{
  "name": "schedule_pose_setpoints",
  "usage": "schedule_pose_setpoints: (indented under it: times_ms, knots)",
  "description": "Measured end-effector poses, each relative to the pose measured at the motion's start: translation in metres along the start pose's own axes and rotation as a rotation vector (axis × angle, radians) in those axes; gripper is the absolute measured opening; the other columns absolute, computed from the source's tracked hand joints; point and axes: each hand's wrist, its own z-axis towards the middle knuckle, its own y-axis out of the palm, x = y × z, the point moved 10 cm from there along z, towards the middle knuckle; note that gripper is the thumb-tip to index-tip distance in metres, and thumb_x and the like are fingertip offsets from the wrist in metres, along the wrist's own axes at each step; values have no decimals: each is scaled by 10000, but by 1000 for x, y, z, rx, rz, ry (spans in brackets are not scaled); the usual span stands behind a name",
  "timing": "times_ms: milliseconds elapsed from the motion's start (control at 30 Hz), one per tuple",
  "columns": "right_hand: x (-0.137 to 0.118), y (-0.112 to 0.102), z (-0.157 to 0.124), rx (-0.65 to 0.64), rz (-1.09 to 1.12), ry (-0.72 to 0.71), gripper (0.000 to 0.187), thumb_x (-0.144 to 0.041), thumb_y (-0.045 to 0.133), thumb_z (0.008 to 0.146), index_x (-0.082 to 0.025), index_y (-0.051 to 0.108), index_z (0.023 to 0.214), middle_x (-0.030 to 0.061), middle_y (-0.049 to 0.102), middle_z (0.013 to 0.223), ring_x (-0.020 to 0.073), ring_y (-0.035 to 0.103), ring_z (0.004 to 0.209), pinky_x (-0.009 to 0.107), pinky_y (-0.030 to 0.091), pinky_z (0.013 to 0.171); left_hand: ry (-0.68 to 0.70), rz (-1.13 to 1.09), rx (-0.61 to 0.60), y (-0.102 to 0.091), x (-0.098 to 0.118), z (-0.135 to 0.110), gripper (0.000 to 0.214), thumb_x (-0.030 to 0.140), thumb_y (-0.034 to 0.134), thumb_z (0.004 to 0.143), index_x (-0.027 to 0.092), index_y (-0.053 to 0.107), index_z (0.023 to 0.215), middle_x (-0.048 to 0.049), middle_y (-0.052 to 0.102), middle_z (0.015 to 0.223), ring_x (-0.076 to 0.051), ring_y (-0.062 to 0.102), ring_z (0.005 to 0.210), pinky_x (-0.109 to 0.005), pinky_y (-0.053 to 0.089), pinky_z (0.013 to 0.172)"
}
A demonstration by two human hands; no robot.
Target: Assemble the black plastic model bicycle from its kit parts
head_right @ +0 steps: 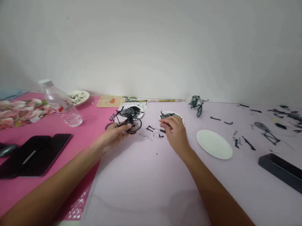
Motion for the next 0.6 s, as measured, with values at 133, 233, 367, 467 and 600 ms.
schedule_pose_setpoints:
  times_ms: [133,233,367,467,600]
  knots:
    - [19,8,2,-113,-28,62,182,-324,599,1015,-268,772,1001,71,733,981,299,577,1052,486,491,917,37,-39,50,-12,9,5,323,184,905,715,58,756,973,-171,797,1046,-248,768,973,-391,611,960]
    - [25,28,-4,-277,-6,99,185,-365,632,994,-258,780,962,71,726,971,298,564,1044,487,464,940,59,-5,59,-17,9,9,336,197,911,708,60,749,969,-170,794,1049,-246,764,966,-412,604,973]
    - [20,56,-19,-461,18,115,164,-385,703,945,-240,778,932,65,711,933,282,555,1016,446,459,909,98,27,44,-18,6,12,369,236,932,696,74,742,967,-152,794,1024,-239,762,929,-459,587,1000]
    - [9,67,-24,-493,13,74,111,-324,718,935,-222,760,948,66,706,923,276,552,1005,424,465,895,115,31,22,-15,5,12,382,269,942,691,83,744,960,-134,793,995,-235,760,898,-487,578,1012]
    - [-6,76,-25,-465,-82,-25,162,-314,688,976,-231,761,1093,77,711,999,283,537,1025,447,450,944,104,34,13,-12,4,11,404,268,951,679,82,744,972,-124,790,987,-232,755,904,-494,575,1022]
